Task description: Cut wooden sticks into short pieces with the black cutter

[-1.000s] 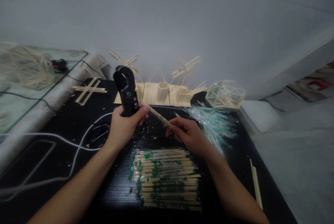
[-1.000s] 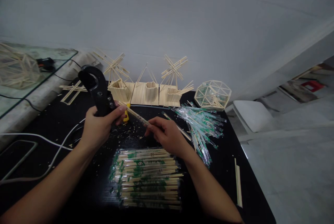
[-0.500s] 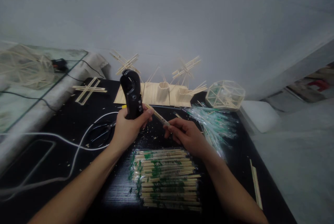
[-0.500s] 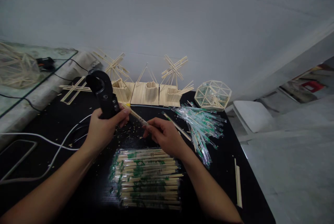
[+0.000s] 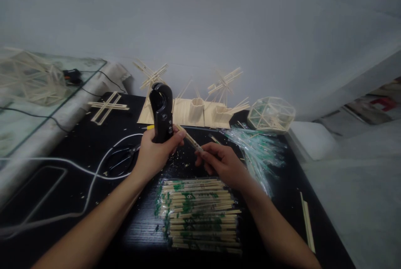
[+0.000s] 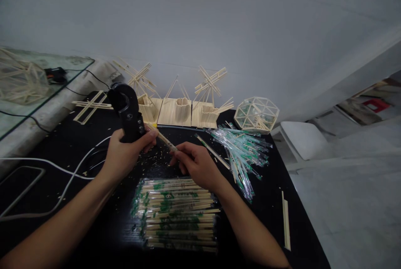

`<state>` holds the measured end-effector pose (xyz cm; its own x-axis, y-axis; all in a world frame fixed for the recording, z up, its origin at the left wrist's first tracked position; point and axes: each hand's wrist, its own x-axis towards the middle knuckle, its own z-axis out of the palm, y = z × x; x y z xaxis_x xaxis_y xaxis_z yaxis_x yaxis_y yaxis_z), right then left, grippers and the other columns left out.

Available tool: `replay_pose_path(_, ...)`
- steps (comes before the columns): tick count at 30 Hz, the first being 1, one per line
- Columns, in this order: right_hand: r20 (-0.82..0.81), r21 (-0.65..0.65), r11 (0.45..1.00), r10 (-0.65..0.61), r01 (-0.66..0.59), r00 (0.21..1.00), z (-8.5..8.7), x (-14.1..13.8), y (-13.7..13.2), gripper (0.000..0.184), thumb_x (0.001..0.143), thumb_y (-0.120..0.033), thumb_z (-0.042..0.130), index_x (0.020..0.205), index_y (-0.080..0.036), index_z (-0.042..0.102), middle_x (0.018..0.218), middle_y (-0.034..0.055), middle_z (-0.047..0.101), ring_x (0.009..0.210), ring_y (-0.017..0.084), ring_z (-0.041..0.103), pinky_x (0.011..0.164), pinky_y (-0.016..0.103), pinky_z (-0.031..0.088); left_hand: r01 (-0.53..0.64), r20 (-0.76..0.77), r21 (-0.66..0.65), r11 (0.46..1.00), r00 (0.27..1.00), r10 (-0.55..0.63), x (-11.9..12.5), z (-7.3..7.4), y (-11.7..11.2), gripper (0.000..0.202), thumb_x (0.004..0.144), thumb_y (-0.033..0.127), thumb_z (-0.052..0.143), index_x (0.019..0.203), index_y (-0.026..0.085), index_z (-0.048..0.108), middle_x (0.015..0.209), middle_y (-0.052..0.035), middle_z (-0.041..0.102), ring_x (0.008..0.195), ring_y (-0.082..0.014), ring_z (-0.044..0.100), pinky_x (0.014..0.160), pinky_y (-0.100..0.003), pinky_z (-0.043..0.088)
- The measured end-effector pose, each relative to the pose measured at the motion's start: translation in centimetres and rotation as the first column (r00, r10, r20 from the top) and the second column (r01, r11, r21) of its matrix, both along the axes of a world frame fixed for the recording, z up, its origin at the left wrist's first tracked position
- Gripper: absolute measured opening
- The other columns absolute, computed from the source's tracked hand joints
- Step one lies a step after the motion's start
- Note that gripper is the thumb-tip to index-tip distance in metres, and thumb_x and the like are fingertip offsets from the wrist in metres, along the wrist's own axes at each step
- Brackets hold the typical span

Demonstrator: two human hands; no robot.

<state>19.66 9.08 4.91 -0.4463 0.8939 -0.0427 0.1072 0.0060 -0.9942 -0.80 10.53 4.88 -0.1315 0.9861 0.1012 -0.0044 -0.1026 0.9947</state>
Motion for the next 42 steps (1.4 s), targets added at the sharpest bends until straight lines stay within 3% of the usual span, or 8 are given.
replay_pose_path(5,-0.011,-0.067,0.998,0.009,-0.010,1.000,0.0,0.0,0.0,0.024,0.097,-0.038,0.061,0.088,-0.016,0.067,0.075,0.0013,0.068,0.050,0.007,0.049,0.046,0.021,0.035,0.005,0.003,-0.005,1.000,1.000,-0.005,0.0,0.1,0.0,0.020,0.081,0.033,0.078,0.079,0.018,0.066,0.063,0.0019,0.062,0.051,-0.0086,0.049,0.049,-0.022,0.039)
replay_pose_path(14,-0.152,-0.204,0.977,0.025,-0.056,0.988,-0.6,-0.1,0.1,0.026,0.092,-0.043,0.067,0.094,-0.017,0.066,0.079,0.0024,0.071,0.055,0.009,0.063,0.048,0.021,0.049,0.024,-0.041,-0.003,1.000,0.999,-0.024,0.0,0.7,0.0,0.021,0.081,0.034,0.077,0.075,0.018,0.065,0.062,0.0027,0.061,0.051,-0.0091,0.049,0.050,-0.022,0.039)
replay_pose_path(22,-0.168,-0.198,0.979,0.008,-0.041,0.986,-0.5,-0.5,0.1,0.029,0.092,-0.045,0.069,0.094,-0.016,0.066,0.080,0.0033,0.072,0.058,0.011,0.067,0.052,0.023,0.055,0.135,-0.076,-0.073,0.988,0.987,-0.140,1.1,0.4,-0.5,0.021,0.080,0.033,0.075,0.071,0.017,0.066,0.060,0.0030,0.061,0.052,-0.0094,0.049,0.051,-0.022,0.040)
replay_pose_path(28,-0.167,-0.220,0.973,0.036,-0.073,0.985,-0.8,-0.8,0.0,0.032,0.093,-0.050,0.065,0.098,-0.019,0.060,0.077,-0.0001,0.069,0.051,0.010,0.063,0.040,0.019,0.049,0.165,-0.029,-0.067,0.984,0.985,-0.168,0.9,0.5,-0.4,0.021,0.082,0.034,0.074,0.072,0.018,0.067,0.064,0.0017,0.062,0.052,-0.0098,0.049,0.051,-0.022,0.040)
replay_pose_path(32,-0.094,-0.237,0.964,0.098,-0.118,0.991,-1.1,-0.6,0.1,0.039,0.095,-0.056,0.060,0.108,-0.021,0.054,0.079,0.0001,0.069,0.051,0.010,0.062,0.037,0.018,0.043,0.077,-0.072,-0.013,0.997,0.994,-0.077,-0.1,0.8,-0.1,0.023,0.083,0.034,0.075,0.069,0.018,0.067,0.061,0.0015,0.059,0.055,-0.0110,0.050,0.054,-0.024,0.042)
replay_pose_path(37,0.015,-0.155,0.983,0.107,-0.103,0.994,-1.1,-0.4,0.1,0.039,0.097,-0.057,0.056,0.100,-0.018,0.057,0.074,-0.0012,0.062,0.054,0.008,0.045,0.047,0.020,0.033,-0.060,0.046,0.032,0.998,0.997,0.059,-1.2,0.9,0.7,0.019,0.079,0.033,0.079,0.077,0.020,0.066,0.065,0.0019,0.063,0.055,-0.0111,0.052,0.057,-0.024,0.044)
replay_pose_path(42,0.108,-0.120,0.983,0.150,-0.136,0.983,-0.7,-0.3,0.1,0.044,0.098,-0.062,0.052,0.096,-0.018,0.057,0.072,-0.0031,0.054,0.064,0.011,0.046,0.059,0.025,0.037,-0.013,-0.041,0.026,1.000,0.999,0.014,-0.9,1.4,0.5,0.020,0.080,0.033,0.078,0.072,0.019,0.066,0.061,0.0024,0.061,0.055,-0.0115,0.051,0.058,-0.025,0.044)
